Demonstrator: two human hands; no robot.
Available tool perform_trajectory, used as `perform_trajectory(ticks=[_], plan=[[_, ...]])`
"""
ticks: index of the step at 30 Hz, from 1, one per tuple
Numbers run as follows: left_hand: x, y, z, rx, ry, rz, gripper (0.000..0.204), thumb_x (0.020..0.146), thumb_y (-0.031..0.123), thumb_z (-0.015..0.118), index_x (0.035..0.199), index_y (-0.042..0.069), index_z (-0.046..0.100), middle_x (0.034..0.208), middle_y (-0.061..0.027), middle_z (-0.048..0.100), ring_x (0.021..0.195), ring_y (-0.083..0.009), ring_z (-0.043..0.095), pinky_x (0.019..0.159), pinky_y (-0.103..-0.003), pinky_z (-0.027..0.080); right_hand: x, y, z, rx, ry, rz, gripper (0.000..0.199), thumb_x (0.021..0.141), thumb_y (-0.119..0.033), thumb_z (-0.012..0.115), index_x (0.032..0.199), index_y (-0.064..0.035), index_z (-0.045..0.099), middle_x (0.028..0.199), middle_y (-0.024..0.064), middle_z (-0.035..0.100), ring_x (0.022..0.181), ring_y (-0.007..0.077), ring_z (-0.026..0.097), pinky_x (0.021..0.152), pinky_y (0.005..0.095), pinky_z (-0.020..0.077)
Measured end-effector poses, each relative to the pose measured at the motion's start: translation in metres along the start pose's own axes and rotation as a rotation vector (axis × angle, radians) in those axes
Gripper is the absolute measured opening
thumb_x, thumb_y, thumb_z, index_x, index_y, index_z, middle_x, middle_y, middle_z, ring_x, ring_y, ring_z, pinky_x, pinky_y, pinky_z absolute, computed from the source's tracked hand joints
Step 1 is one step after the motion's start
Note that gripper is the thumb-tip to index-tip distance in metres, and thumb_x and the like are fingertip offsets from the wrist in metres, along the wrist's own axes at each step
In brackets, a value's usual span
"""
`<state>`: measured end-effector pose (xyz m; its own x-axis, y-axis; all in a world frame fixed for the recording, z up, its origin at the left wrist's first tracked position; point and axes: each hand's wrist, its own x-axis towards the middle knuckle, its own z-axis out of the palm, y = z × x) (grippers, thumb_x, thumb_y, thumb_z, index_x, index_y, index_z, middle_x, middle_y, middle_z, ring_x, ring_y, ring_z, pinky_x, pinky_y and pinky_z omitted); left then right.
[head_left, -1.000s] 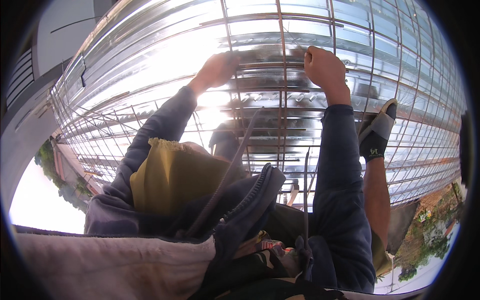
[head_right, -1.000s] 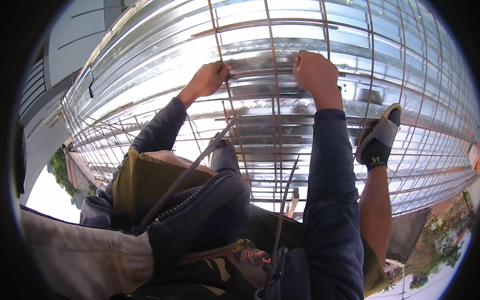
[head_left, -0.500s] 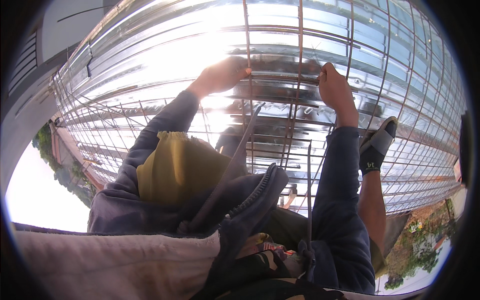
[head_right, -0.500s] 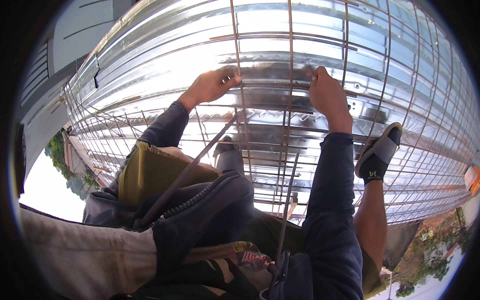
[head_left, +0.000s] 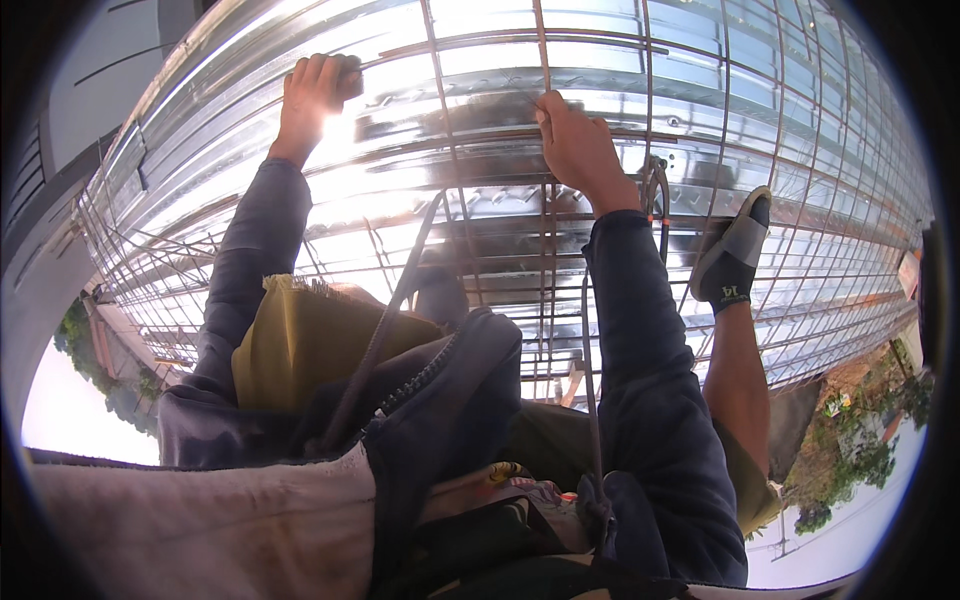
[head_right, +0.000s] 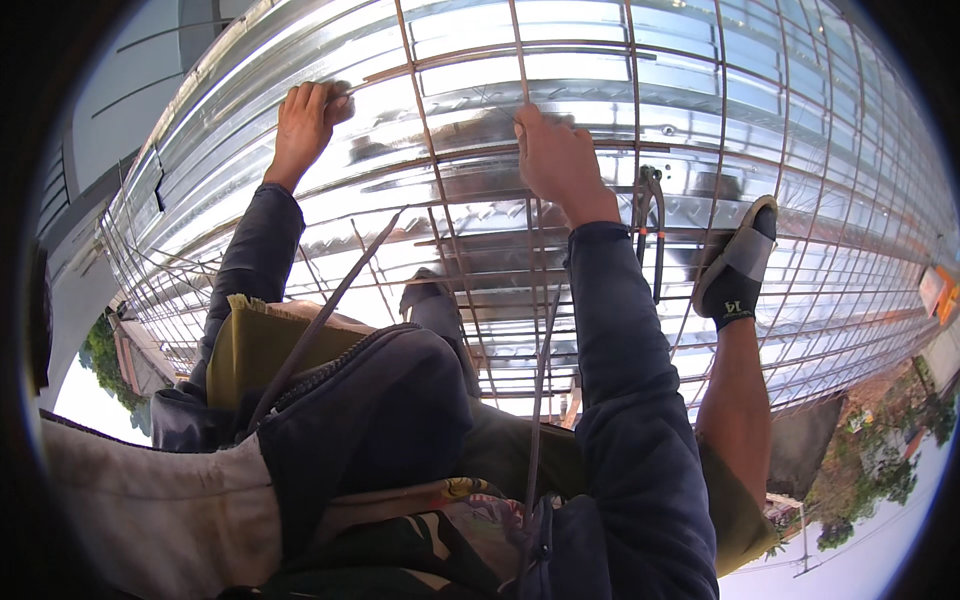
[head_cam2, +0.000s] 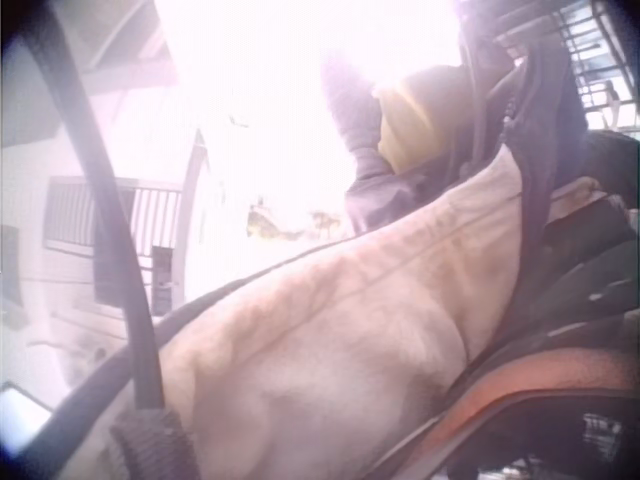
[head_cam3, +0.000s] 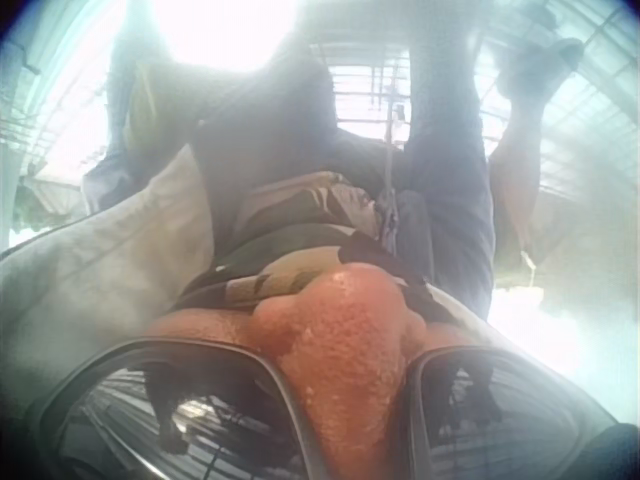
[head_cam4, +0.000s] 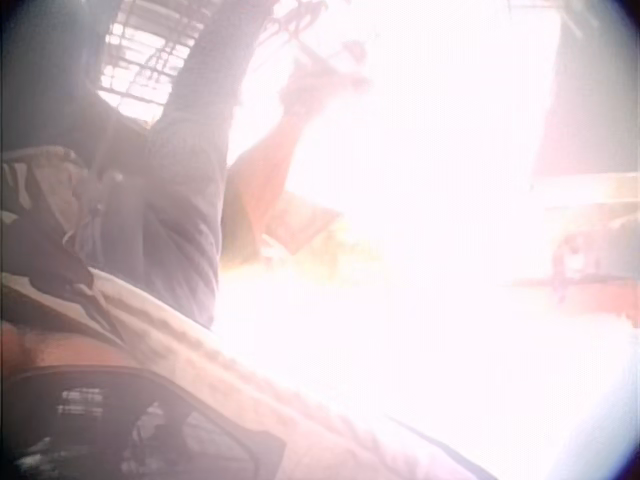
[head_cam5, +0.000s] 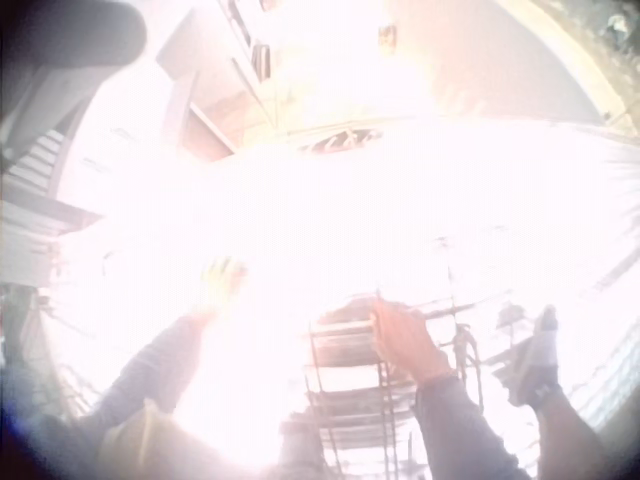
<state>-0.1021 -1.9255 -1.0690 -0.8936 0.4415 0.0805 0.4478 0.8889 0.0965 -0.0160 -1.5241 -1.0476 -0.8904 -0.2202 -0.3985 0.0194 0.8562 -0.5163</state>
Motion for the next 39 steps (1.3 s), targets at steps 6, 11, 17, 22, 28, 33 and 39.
perform_trajectory(ticks=[6, 11, 17, 22, 28, 33, 39], plan=[[0.001, -0.016, 0.006, 0.001, -0.098, 0.077, 0.028, 0.108, 0.030, 0.064, 0.119, 0.004, 0.061, 0.111, -0.0143, 0.066, 0.106, -0.0330, 0.063, 0.097, -0.047, 0.052, 0.006, 0.001, 0.009, -0.083, 0.093, -0.012, 0.017, 0.114, -0.029, 0.045, 0.119, -0.0143, 0.052, 0.085, 0.0160, 0.076, 0.087, 0.0420, 0.074, 0.088, 0.0566, 0.0496], [0.006, -0.022, -0.006, 0.045, -0.244, 0.128, 0.038, 0.113, 0.040, 0.053, 0.127, 0.006, 0.062, 0.114, -0.0139, 0.068, 0.111, -0.0325, 0.066, 0.099, -0.046, 0.054, 0.005, 0.000, 0.014, -0.008, 0.126, -0.022, 0.013, 0.114, -0.026, 0.047, 0.117, -0.0145, 0.050, 0.081, 0.0138, 0.075, 0.083, 0.0413, 0.074, 0.083, 0.0550, 0.0515], [0.010, -0.020, -0.009, 0.016, -0.336, 0.097, 0.041, 0.113, 0.041, 0.051, 0.124, 0.004, 0.062, 0.119, -0.0179, 0.069, 0.114, -0.0370, 0.068, 0.100, -0.049, 0.055, 0.003, 0.001, 0.015, 0.057, 0.086, 0.020, 0.014, 0.112, -0.027, 0.047, 0.118, -0.0159, 0.054, 0.085, 0.0175, 0.075, 0.088, 0.0436, 0.073, 0.090, 0.0592, 0.0459], [0.019, -0.030, -0.017, -0.092, -0.351, 0.160, 0.042, 0.109, 0.045, 0.059, 0.124, 0.006, 0.065, 0.116, -0.0157, 0.070, 0.111, -0.0354, 0.069, 0.095, -0.048, 0.058, 0.005, -0.001, 0.006, 0.135, 0.070, 0.064, 0.015, 0.111, -0.025, 0.050, 0.118, -0.0132, 0.056, 0.089, 0.0174, 0.076, 0.087, 0.0423, 0.074, 0.085, 0.0573, 0.0521], [0.020, -0.032, -0.028, -0.116, -0.435, 0.143, 0.044, 0.110, 0.046, 0.056, 0.127, 0.006, 0.066, 0.118, -0.0170, 0.070, 0.113, -0.0364, 0.068, 0.099, -0.049, 0.055, -0.012, 0.014, -0.039, -0.058, 0.289, 0.192, 0.019, 0.107, -0.022, 0.054, 0.110, -0.0079, 0.067, 0.091, 0.0167, 0.077, 0.088, 0.0391, 0.076, 0.074, 0.0532, 0.0587], [0.046, -0.012, -0.035, -0.167, -0.586, 0.084, 0.052, 0.109, 0.052, 0.054, 0.126, 0.005, 0.066, 0.118, -0.0183, 0.069, 0.114, -0.0382, 0.067, 0.101, -0.050, 0.053, 0.006, 0.032, -0.063, -0.310, 0.090, 0.188, 0.020, 0.099, -0.020, 0.060, 0.107, -0.0135, 0.077, 0.099, 0.0143, 0.079, 0.094, 0.0372, 0.076, 0.084, 0.0504, 0.0593], [0.028, -0.026, -0.021, -0.120, -0.495, 0.083, 0.056, 0.110, 0.055, 0.050, 0.130, 0.004, 0.064, 0.123, -0.0196, 0.069, 0.118, -0.0394, 0.066, 0.101, -0.050, 0.053, 0.041, 0.013, -0.081, -0.427, 0.011, 0.024, 0.023, 0.096, -0.018, 0.063, 0.111, -0.0164, 0.080, 0.107, 0.0126, 0.079, 0.103, 0.0358, 0.075, 0.092, 0.0492, 0.0582]])
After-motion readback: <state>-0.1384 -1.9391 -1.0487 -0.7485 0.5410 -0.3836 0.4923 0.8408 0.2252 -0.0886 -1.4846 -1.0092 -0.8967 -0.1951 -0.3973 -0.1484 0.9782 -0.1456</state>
